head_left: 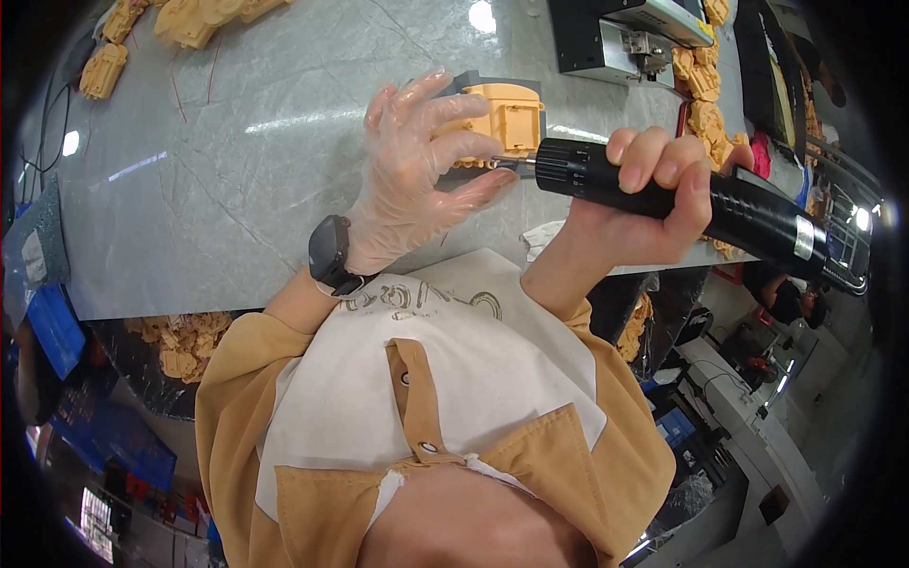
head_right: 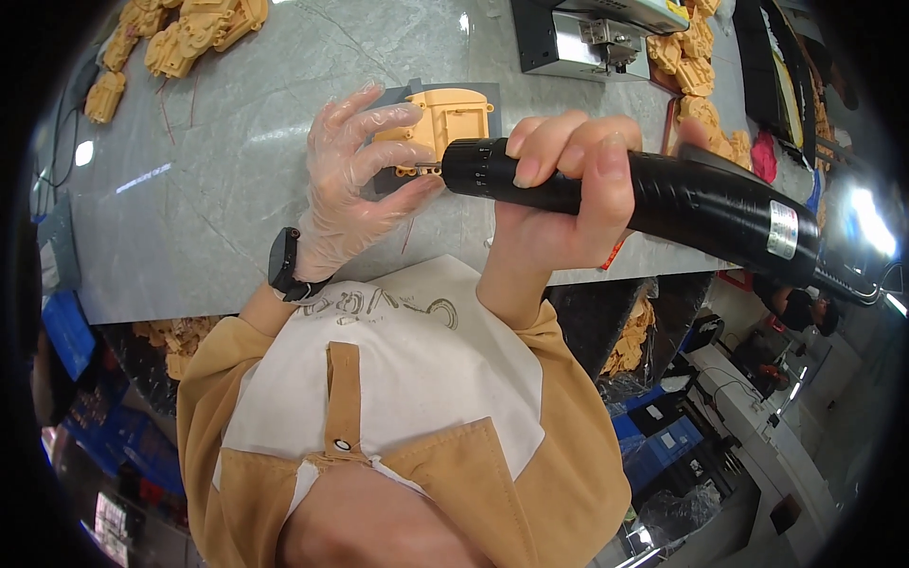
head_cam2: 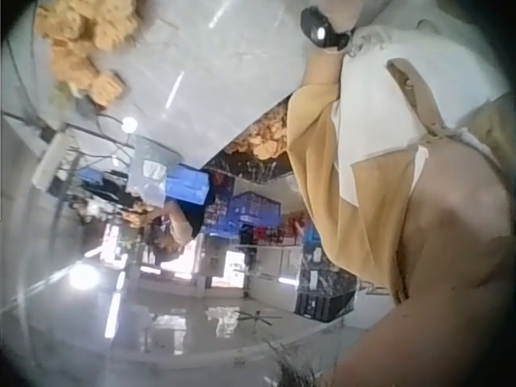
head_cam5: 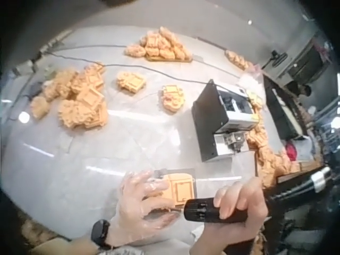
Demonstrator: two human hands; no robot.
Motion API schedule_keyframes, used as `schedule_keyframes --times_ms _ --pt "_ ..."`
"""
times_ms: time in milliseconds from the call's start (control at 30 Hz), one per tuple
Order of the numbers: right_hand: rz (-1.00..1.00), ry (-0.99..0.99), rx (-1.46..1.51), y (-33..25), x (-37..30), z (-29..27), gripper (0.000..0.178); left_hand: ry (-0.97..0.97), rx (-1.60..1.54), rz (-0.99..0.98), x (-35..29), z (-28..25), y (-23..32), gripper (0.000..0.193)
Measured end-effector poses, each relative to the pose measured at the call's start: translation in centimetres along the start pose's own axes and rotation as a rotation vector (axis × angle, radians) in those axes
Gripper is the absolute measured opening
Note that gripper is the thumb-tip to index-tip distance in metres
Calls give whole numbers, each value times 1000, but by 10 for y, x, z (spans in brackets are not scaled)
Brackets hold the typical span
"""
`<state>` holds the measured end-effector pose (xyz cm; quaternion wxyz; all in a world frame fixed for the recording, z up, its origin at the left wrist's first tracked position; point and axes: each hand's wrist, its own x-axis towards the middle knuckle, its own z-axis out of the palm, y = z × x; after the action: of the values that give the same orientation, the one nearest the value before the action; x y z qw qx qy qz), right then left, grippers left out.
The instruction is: The person places plastic components into a fixture and drives screws into them using an electric screwdriver.
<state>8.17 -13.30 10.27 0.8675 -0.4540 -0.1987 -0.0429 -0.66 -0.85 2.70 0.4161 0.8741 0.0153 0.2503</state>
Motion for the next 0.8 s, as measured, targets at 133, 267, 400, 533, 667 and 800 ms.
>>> schedule_keyframes --times_ms 133,267,400,533,667,800 --pt "-52 -56 3 -3 0 3 33 22 21 49 -3 0 -1 23" --pt "-11 -65 -21 -8 -2 3 40 4 99 113 -4 -1 2 21" --pt "27 -105 -71 -4 -8 3 41 -55 220 196 -8 -3 3 25" --pt "-86 -2 -188 -3 -15 2 57 -133 218 109 -4 -4 6 49" --pt "-185 4 -406 4 -15 -10 57 -132 202 -21 -3 0 -14 84" --pt "-223 -15 -436 6 -18 -10 64 -202 238 5 -11 9 -26 87"
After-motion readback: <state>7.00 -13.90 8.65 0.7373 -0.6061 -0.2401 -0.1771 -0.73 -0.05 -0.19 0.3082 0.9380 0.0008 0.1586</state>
